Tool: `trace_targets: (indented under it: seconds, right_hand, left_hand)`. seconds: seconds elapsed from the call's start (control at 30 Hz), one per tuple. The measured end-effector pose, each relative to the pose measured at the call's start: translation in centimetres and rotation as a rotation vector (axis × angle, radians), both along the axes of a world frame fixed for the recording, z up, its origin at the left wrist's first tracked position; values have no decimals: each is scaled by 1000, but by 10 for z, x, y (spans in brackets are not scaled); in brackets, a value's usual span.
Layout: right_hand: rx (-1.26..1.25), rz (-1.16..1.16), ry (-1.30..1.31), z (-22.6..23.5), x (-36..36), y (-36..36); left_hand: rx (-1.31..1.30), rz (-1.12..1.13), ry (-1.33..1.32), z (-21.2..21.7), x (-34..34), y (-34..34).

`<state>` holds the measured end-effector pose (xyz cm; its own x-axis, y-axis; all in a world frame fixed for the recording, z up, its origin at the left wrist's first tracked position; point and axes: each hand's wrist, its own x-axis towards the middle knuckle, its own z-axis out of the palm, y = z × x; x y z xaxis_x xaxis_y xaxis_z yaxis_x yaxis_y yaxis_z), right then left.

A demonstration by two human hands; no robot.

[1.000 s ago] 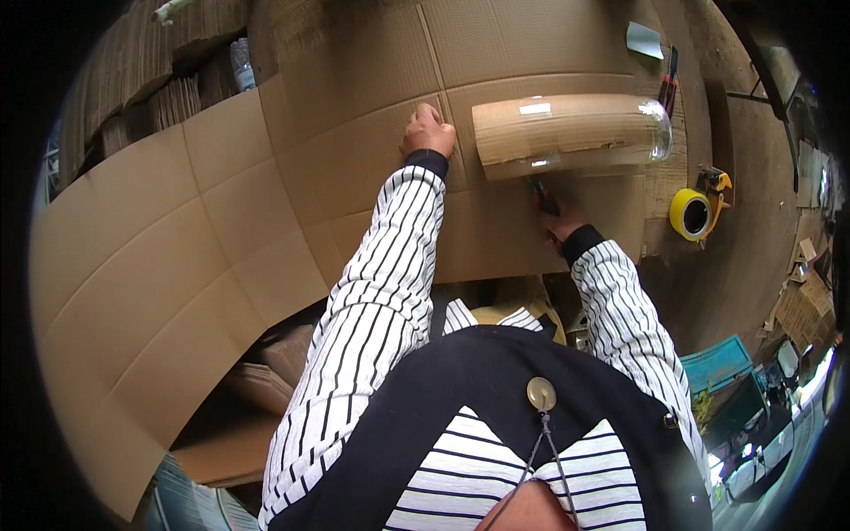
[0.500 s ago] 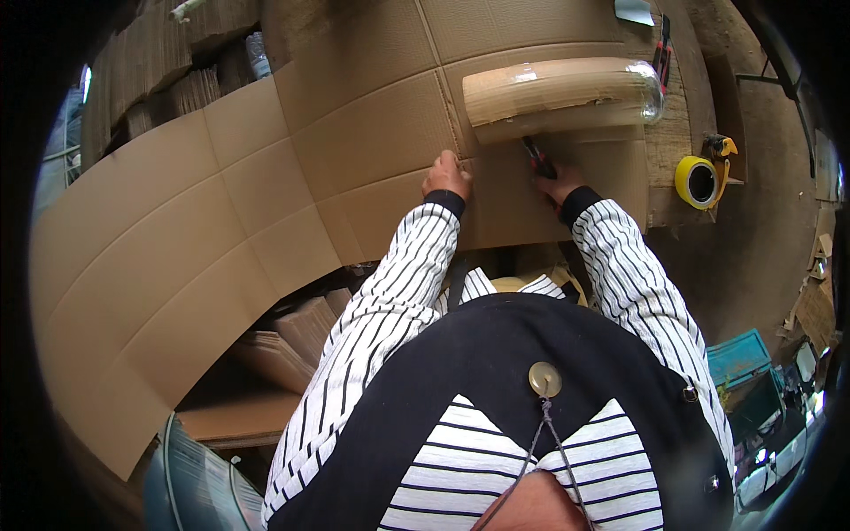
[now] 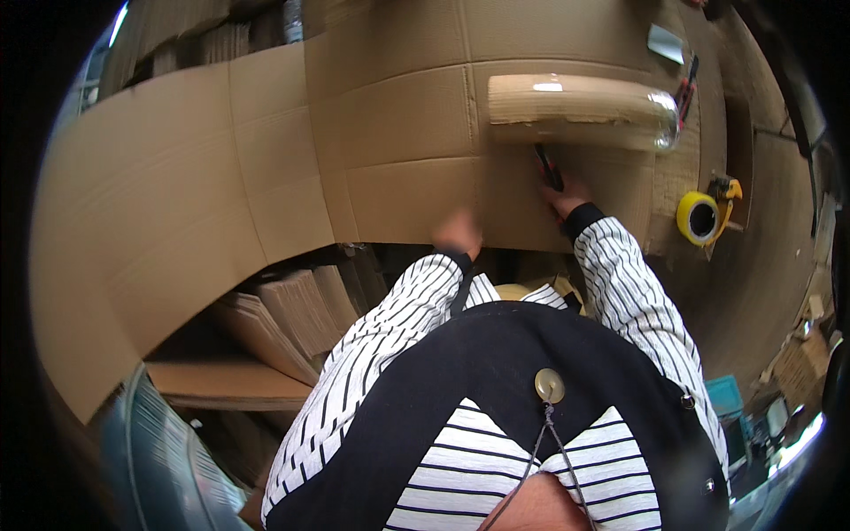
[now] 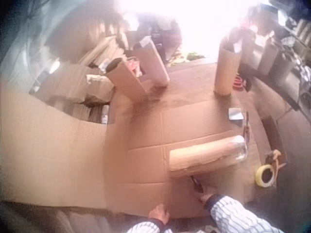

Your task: The person cuts a large cardboard sheet with a utility knife, wraps a cylindrical object in plastic, and secures it with tape. The person then folds and tapes the cardboard to form a box-like structure.

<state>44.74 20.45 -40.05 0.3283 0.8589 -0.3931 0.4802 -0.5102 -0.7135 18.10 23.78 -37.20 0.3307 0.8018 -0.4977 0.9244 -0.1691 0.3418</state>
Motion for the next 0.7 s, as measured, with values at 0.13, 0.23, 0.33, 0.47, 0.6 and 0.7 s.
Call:
trace_targets:
  seconds: [0.13,0.23,0.33,0.47,0.6,0.7]
  right_hand:
    - [-135,-88,262,19,13,35]
    - [0,60,58,41,23,35]
    - [62,85,-194,34,40,43]
    - [29,109,-397,51,54,57]
    - [118,273,-284,30,57,35]
    - [88,322,-364,72,34,52]
  left_hand:
    - [269,-276,-151,-1,-27,19]
    - [376,-52,-263,-1,-28,40]
    - [310,129,-244,-7,-34,98]
    - [679,111,-373,-23,-36,162]
    - [805,53,-309,-28,-8,193]
    - [909,59,-288,-18,6,187]
